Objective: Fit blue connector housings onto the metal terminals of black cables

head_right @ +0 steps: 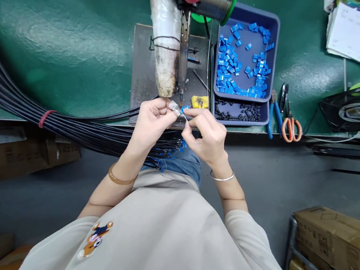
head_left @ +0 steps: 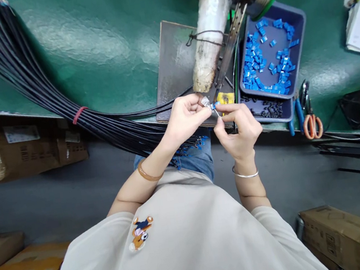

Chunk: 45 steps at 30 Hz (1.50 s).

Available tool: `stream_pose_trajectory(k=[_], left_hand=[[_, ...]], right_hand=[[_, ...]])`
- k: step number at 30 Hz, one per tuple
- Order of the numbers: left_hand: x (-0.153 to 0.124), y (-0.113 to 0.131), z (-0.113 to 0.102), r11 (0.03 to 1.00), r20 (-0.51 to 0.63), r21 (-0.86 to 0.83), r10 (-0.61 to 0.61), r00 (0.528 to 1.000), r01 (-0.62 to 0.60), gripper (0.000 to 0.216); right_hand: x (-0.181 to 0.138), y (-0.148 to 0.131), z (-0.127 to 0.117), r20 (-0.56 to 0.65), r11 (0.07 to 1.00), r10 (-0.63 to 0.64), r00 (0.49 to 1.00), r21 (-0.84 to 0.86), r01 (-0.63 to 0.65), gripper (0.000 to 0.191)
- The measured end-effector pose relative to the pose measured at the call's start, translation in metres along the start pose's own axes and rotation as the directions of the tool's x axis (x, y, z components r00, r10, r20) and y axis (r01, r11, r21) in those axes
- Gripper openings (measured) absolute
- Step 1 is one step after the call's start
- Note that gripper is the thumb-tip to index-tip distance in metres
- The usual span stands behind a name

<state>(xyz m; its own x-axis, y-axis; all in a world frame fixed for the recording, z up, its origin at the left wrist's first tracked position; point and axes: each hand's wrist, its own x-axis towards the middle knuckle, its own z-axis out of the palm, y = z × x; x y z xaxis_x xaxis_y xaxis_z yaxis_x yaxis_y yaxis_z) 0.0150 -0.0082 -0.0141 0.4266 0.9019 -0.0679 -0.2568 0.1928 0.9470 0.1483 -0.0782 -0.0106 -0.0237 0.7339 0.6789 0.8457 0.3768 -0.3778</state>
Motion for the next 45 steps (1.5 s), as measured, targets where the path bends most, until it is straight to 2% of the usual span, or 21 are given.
stream_pose_trajectory(k=[18, 24, 28, 30, 36, 38, 43, 45], left_hand=[[-0.001, 0.000, 0.001, 0.996, -0.030, -0.032, 0.078, 0.997, -0.079, 0.014], [-0.001, -0.001, -0.001, 1.000, -0.004, -0.005, 0.015, 1.000, -0.015, 0.014], [-0.003, -0.004, -0.001, 1.000, -0.007, -0.006, -0.001, 1.000, 0.001, 0.012], [-0.004, -0.006, -0.001, 1.000, -0.011, -0.017, 0.008, 1.000, -0.008, 0.013], [-0.010, -0.007, -0.001, 1.000, 0.034, -0.010, 0.003, 0.999, -0.003, 0.012], [-0.011, -0.006, -0.001, 1.000, 0.039, -0.007, 0.006, 0.999, -0.006, 0.012], [-0.012, -0.007, 0.000, 1.000, 0.042, -0.003, 0.009, 0.999, -0.009, 0.011], [-0.013, -0.008, 0.000, 1.000, 0.043, 0.003, 0.015, 0.999, -0.015, 0.011]], right_hand=[[0.004, -0.002, 0.000, -0.056, 0.997, 0.043, 0.997, 0.063, -0.040, 0.019], [0.000, 0.002, 0.000, -0.002, 1.000, 0.021, 1.000, 0.020, -0.021, 0.017], [-0.003, 0.001, 0.000, -0.015, 1.000, 0.012, 1.000, 0.003, -0.012, 0.017], [-0.003, 0.000, -0.001, -0.022, 0.999, 0.036, 0.999, 0.025, -0.036, 0.016], [-0.005, -0.004, -0.004, 0.007, 0.965, 0.223, 0.975, 0.141, -0.222, 0.007], [-0.005, -0.006, -0.005, -0.003, 0.977, 0.185, 0.983, 0.112, -0.184, 0.008], [-0.005, -0.008, -0.006, 0.003, 1.000, -0.001, 1.000, -0.022, 0.001, 0.012], [-0.005, -0.008, -0.006, 0.005, 0.999, -0.025, 1.000, -0.028, 0.026, 0.015]])
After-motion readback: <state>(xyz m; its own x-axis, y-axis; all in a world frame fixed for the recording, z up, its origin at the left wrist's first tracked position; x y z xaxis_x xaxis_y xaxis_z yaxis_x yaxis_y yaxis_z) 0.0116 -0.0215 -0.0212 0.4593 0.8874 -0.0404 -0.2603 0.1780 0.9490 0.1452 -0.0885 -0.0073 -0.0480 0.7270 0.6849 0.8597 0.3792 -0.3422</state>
